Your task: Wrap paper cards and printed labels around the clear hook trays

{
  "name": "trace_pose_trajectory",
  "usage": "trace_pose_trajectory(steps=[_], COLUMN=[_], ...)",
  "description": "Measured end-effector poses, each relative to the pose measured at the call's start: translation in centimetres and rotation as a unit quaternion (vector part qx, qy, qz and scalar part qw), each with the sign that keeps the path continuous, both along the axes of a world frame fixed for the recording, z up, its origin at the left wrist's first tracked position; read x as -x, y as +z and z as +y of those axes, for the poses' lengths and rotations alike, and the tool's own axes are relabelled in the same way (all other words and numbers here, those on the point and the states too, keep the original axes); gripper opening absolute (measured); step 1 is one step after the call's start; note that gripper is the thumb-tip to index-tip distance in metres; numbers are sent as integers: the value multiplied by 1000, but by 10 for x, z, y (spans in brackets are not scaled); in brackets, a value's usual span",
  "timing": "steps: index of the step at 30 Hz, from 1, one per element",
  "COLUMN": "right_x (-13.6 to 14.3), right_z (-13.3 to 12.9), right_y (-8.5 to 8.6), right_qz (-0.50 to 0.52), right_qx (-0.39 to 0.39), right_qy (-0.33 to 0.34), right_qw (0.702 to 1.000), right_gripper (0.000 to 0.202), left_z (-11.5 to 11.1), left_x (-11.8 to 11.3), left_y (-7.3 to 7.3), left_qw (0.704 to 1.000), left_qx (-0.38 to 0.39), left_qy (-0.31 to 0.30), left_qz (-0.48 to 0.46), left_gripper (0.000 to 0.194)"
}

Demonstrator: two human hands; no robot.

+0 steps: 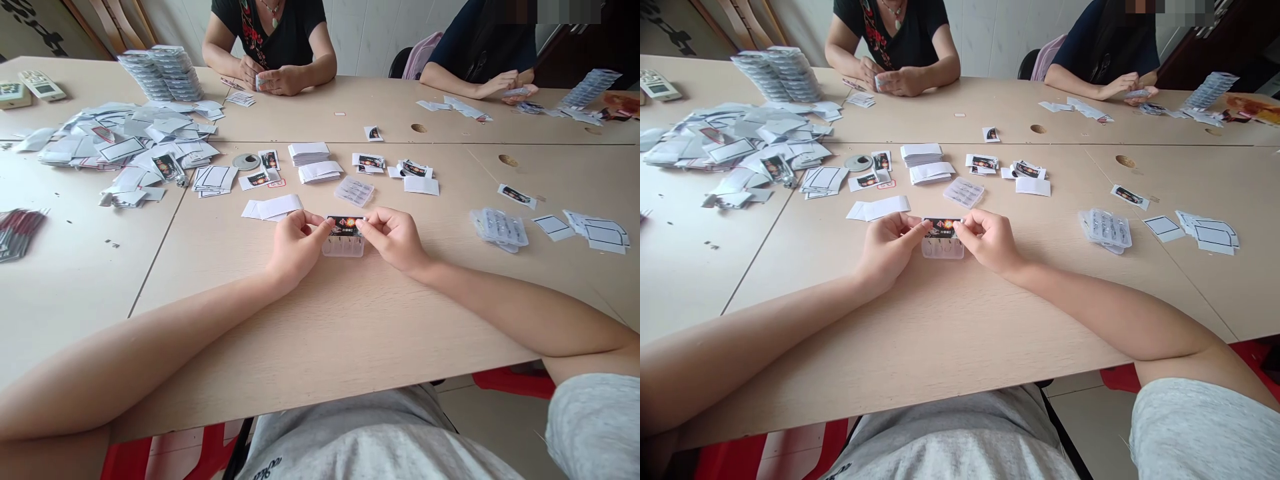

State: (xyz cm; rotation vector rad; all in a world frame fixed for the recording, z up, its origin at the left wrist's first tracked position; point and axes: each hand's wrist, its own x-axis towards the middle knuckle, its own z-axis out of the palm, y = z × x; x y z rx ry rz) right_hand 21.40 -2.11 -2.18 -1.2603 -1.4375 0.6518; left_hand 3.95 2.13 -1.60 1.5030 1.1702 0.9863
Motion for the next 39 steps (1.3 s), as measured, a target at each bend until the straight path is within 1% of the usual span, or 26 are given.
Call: trace_pose_trajectory(steps=[9,17,20,23,26,29,31,32,34,35,37,39], right_x=[1,1,0,-1,-4,-8,-9,-10,-8,-7,-2,3], right_z=[0,1,1,1,1,2,2,2,1,-1,-5,-11], right_y=[1,0,0,1,3,3,3,2,3,3,5,7], right_qz=[-14,-6,-5,6,38,79,99,107,117,117,98,67], right_qx=[2,2,0,-11,-15,-13,-7,-3,4,7,10,10], right_qy=[-14,-5,7,33,61,84,89,89,88,91,107,129], right_qw=[1000,1000,1000,999,997,993,991,990,989,989,989,989], right_gripper=[33,35,41,50,51,50,51,52,53,54,53,51], left_z=[1,-3,-2,0,3,4,5,5,4,4,2,0], left_x=[-1,-1,-1,0,1,3,5,5,7,7,7,7], left_y=[2,3,2,1,3,7,10,12,14,15,17,19], left_qw=[1000,999,999,1000,1000,995,990,988,987,987,985,976], left_qx=[1,-14,-19,-11,9,33,46,50,48,39,15,-1], left_qy=[7,8,7,5,-24,-52,-75,-90,-124,-142,-173,-203], left_qz=[6,34,31,21,-9,-76,-108,-112,-91,-65,13,82], left_gripper=[28,25,26,26,26,30,33,31,26,27,32,41])
